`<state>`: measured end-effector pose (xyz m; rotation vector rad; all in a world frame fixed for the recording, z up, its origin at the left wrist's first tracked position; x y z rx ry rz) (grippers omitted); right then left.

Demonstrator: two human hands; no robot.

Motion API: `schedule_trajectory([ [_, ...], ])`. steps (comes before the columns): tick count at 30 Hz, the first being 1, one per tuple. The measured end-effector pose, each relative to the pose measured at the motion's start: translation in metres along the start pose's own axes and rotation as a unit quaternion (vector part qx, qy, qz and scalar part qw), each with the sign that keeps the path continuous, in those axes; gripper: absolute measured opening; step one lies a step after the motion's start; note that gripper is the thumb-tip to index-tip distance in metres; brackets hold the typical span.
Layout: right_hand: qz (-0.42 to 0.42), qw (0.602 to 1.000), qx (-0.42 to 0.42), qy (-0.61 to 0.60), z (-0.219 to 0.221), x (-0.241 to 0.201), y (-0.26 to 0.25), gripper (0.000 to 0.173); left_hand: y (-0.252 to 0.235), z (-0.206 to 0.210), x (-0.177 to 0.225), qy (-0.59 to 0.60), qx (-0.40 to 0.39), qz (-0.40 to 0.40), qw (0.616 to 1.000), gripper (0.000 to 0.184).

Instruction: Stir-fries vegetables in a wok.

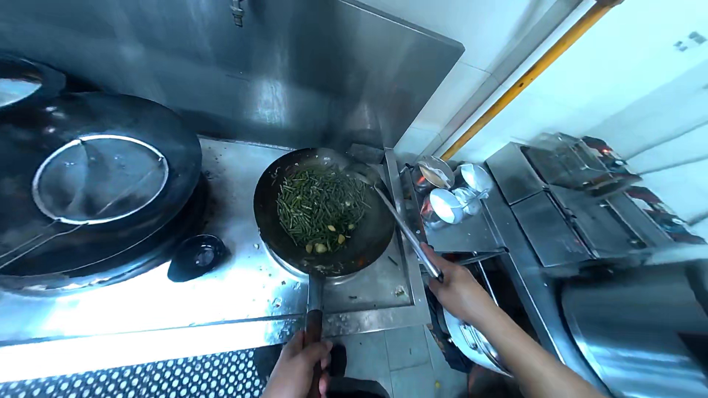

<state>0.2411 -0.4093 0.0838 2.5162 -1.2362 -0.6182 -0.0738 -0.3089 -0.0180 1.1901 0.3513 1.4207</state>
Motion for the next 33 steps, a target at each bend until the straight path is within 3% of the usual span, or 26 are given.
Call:
schedule_trajectory([
  [3, 0.044, 0.996, -0.012, -0.073, 0.029, -0.011, -0.028, 0.074, -0.003, -0.007, 0.003, 0.004, 0.002, -0.002, 1.000, 0.026],
  [5, 0.089, 0.972, -0.041, -0.212, 0.068, -0.031, -0.024, 0.077, 0.000, -0.011, 0.006, 0.000, -0.006, -0.010, 1.000, 0.030],
  [6, 0.118, 0.934, -0.069, -0.329, 0.086, -0.047, -0.016, 0.078, -0.003, -0.012, 0.007, -0.006, -0.015, -0.014, 1.000, 0.032],
  [8, 0.164, 0.816, -0.133, -0.538, 0.109, -0.081, 0.003, 0.079, -0.016, -0.014, 0.003, -0.028, -0.032, -0.024, 0.999, 0.039],
  [10, 0.174, 0.739, -0.174, -0.627, 0.114, -0.099, 0.018, 0.079, -0.024, -0.018, 0.003, -0.054, -0.023, -0.028, 0.998, 0.039],
  [12, 0.124, 0.763, -0.183, -0.607, 0.097, -0.104, 0.029, 0.083, -0.013, -0.021, 0.022, -0.067, -0.017, -0.020, 0.997, 0.034],
  [15, 0.055, 0.883, -0.182, -0.429, 0.069, -0.098, 0.063, 0.087, 0.002, -0.034, 0.024, -0.078, -0.022, -0.032, 0.996, 0.038],
  [19, 0.043, 0.969, -0.114, -0.215, 0.039, -0.088, 0.062, 0.082, 0.004, -0.031, 0.035, -0.052, -0.012, -0.029, 0.998, 0.032],
  [22, 0.047, 0.992, -0.039, -0.113, 0.031, -0.055, 0.011, 0.078, 0.022, -0.029, 0.036, -0.034, -0.030, -0.037, 0.998, 0.028],
  [26, 0.073, 0.978, -0.036, -0.190, 0.065, -0.018, -0.045, 0.078, 0.014, -0.043, 0.040, -0.025, -0.018, -0.040, 0.999, 0.023],
  [28, 0.114, 0.914, -0.096, -0.376, 0.091, -0.031, -0.033, 0.076, 0.018, -0.039, 0.044, -0.028, -0.020, -0.036, 0.999, 0.022],
  [30, 0.157, 0.783, -0.181, -0.574, 0.119, -0.053, -0.003, 0.073, 0.013, -0.039, 0.039, -0.042, -0.023, -0.049, 0.998, 0.027],
  [32, 0.155, 0.677, -0.228, -0.682, 0.131, -0.067, 0.018, 0.071, -0.004, -0.041, 0.034, -0.068, -0.022, -0.056, 0.996, 0.032],
  [33, 0.136, 0.653, -0.241, -0.705, 0.130, -0.069, 0.025, 0.071, -0.008, -0.042, 0.032, -0.072, -0.014, -0.050, 0.996, 0.033],
])
Point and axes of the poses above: each hand's wrist, its own y-axis away from the middle knuckle, its own z-axis out of the palm, x = y × z, the point moved 7 cm from there along -y, towards the middle knuckle, and after that the axes turned 2 degrees about x, right-handed, at the moved point
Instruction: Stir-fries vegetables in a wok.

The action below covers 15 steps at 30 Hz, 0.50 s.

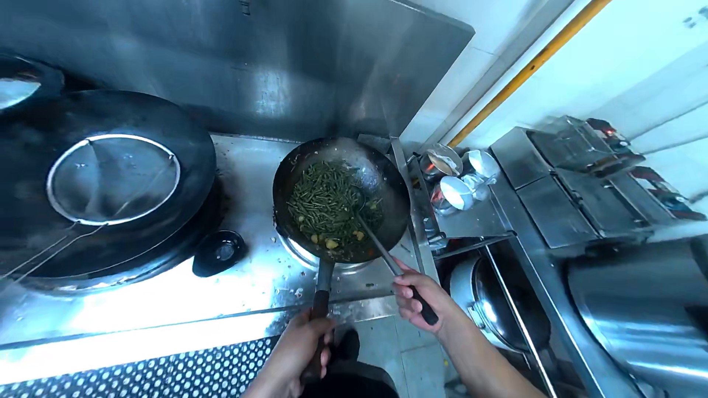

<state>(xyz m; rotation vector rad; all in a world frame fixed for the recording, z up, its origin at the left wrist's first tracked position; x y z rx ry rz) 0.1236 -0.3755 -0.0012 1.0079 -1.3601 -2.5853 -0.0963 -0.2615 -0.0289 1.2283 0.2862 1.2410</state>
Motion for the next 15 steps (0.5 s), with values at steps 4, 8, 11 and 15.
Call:
schedule_trajectory([
  [4, -0.060, 0.981, -0.001, 0.186, 0.000, -0.019, 0.040, 0.083, 0.023, 0.009, 0.002, 0.012, -0.002, 0.006, 1.000, 0.027],
  [8, -0.064, 0.838, 0.126, 0.526, 0.018, -0.060, 0.092, 0.078, 0.012, 0.010, 0.004, 0.019, 0.019, 0.016, 1.000, 0.022],
  [11, -0.047, 0.683, 0.196, 0.702, 0.018, -0.081, 0.123, 0.076, 0.025, 0.020, 0.003, 0.030, -0.002, 0.011, 0.999, 0.024],
  [15, -0.018, 0.553, 0.216, 0.804, 0.010, -0.104, 0.161, 0.075, 0.006, 0.005, -0.003, 0.055, -0.002, 0.007, 0.998, 0.019],
])
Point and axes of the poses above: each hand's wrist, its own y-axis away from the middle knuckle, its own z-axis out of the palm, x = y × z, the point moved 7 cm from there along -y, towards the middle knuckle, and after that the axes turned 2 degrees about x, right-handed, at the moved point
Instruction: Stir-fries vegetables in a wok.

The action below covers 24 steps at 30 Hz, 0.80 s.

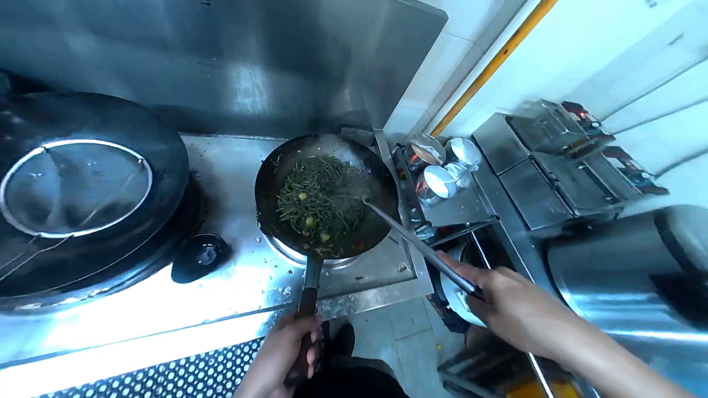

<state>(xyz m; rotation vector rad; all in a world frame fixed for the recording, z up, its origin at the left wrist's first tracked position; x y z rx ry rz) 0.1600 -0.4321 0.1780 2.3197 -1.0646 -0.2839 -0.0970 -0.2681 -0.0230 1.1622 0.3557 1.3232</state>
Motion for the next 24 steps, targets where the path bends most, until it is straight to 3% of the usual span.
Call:
schedule_trajectory([
  [3, -0.013, 0.996, -0.034, 0.075, -0.013, 0.010, 0.011, 0.071, -0.001, 0.004, -0.003, 0.010, -0.018, 0.006, 1.000, 0.023],
  [6, -0.014, 0.985, -0.080, 0.149, 0.000, -0.007, -0.003, 0.077, -0.002, 0.005, -0.003, 0.012, -0.029, 0.006, 0.999, 0.027],
  [8, -0.009, 0.983, -0.069, 0.169, 0.022, -0.028, -0.032, 0.085, -0.002, 0.007, -0.002, 0.003, -0.031, 0.003, 1.000, 0.027],
  [12, 0.032, 0.991, -0.013, 0.132, 0.075, -0.049, -0.094, 0.085, 0.015, 0.013, 0.001, -0.003, -0.019, 0.003, 1.000, 0.027],
  [14, 0.040, 0.998, 0.008, 0.057, 0.094, -0.041, -0.099, 0.079, 0.009, 0.007, -0.001, -0.013, -0.017, 0.010, 1.000, 0.032],
  [16, 0.030, 0.994, 0.017, -0.099, 0.108, -0.023, -0.088, 0.075, -0.008, -0.003, -0.007, -0.030, -0.012, 0.023, 0.999, 0.034],
  [19, 0.001, 0.939, 0.020, -0.342, 0.111, 0.005, -0.057, 0.075, -0.012, -0.004, -0.006, -0.028, 0.003, 0.031, 0.999, 0.029],
  [21, 0.002, 0.917, 0.033, -0.398, 0.098, 0.018, -0.048, 0.076, 0.002, 0.006, -0.005, -0.029, -0.001, 0.024, 0.999, 0.028],
  [24, 0.002, 0.920, 0.059, -0.387, 0.081, 0.030, -0.075, 0.074, 0.007, 0.014, -0.005, -0.028, 0.015, 0.021, 0.999, 0.026],
])
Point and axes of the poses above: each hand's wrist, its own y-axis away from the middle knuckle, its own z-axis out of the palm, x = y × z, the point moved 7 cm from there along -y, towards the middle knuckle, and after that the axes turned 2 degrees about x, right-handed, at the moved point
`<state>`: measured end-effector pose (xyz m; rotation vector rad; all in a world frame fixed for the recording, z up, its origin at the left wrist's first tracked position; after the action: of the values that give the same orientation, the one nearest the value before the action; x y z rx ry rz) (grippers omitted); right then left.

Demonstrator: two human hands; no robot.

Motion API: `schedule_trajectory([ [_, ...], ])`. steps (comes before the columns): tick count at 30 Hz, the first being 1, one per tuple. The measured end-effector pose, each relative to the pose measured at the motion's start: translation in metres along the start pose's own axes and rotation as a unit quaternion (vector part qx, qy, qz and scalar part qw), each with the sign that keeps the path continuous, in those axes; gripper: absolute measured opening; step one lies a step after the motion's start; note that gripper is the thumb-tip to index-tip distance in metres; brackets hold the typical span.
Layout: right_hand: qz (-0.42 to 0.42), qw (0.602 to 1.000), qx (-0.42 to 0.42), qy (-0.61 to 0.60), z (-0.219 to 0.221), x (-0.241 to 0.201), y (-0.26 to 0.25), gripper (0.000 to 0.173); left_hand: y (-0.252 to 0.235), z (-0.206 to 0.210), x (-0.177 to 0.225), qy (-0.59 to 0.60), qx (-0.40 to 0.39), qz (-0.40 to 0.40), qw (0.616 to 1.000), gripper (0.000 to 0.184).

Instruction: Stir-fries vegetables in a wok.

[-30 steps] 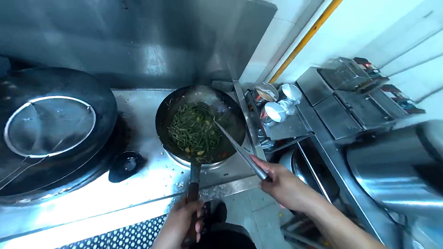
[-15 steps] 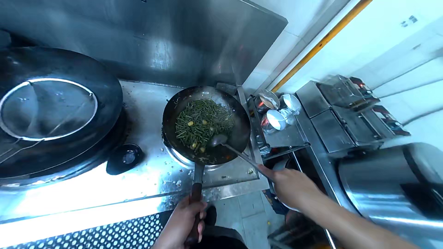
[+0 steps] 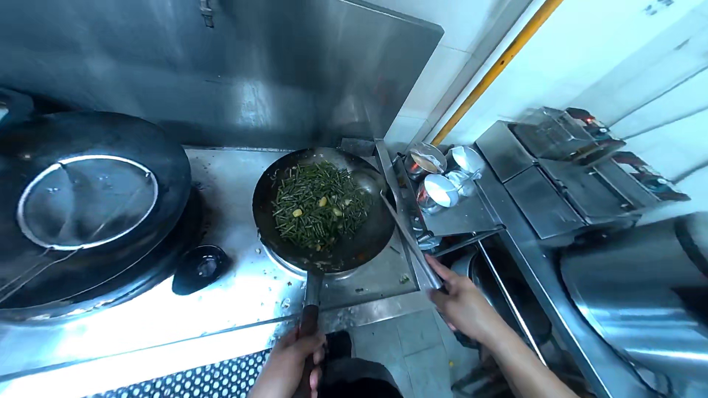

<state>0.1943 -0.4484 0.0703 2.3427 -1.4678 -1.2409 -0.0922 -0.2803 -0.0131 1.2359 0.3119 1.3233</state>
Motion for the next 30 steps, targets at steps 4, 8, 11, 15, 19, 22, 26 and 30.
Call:
schedule_trajectory([
  [4, -0.008, 0.999, -0.004, 0.042, 0.006, -0.017, -0.073, 0.073, 0.007, 0.019, 0.001, 0.001, 0.028, 0.015, 0.999, 0.021],
  [8, 0.035, 0.984, -0.117, -0.130, 0.054, -0.042, -0.126, 0.074, -0.001, 0.032, -0.006, -0.027, 0.055, 0.001, 0.998, 0.030],
  [11, 0.041, 0.938, -0.251, -0.234, 0.072, -0.047, -0.130, 0.071, 0.008, 0.035, -0.007, -0.028, 0.083, 0.014, 0.996, 0.027],
  [15, 0.000, 0.925, -0.327, -0.192, 0.043, -0.019, -0.102, 0.071, 0.017, 0.033, -0.006, -0.016, 0.068, 0.015, 0.997, 0.030],
  [19, -0.077, 0.962, -0.263, 0.010, 0.000, -0.014, -0.053, 0.074, 0.017, 0.052, -0.010, 0.015, 0.061, 0.013, 0.998, 0.025],
  [22, -0.116, 0.962, -0.182, 0.165, -0.022, -0.020, -0.025, 0.074, 0.010, 0.056, -0.015, 0.016, 0.064, 0.008, 0.998, 0.025],
  [26, -0.127, 0.956, -0.099, 0.247, -0.049, -0.016, 0.006, 0.075, 0.005, 0.051, -0.015, 0.025, 0.075, 0.012, 0.997, 0.021],
  [30, -0.129, 0.962, -0.037, 0.236, -0.047, 0.006, 0.021, 0.073, -0.001, 0.043, -0.017, 0.005, 0.060, -0.001, 0.998, 0.025],
])
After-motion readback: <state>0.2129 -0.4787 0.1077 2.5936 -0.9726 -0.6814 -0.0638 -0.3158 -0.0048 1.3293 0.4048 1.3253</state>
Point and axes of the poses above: each hand's wrist, its own y-axis away from the middle knuckle, its own z-axis out of the palm, x = y × z, the point moved 7 cm from there along -y, towards the middle knuckle, and after that the axes turned 2 degrees about x, right-handed, at the moved point
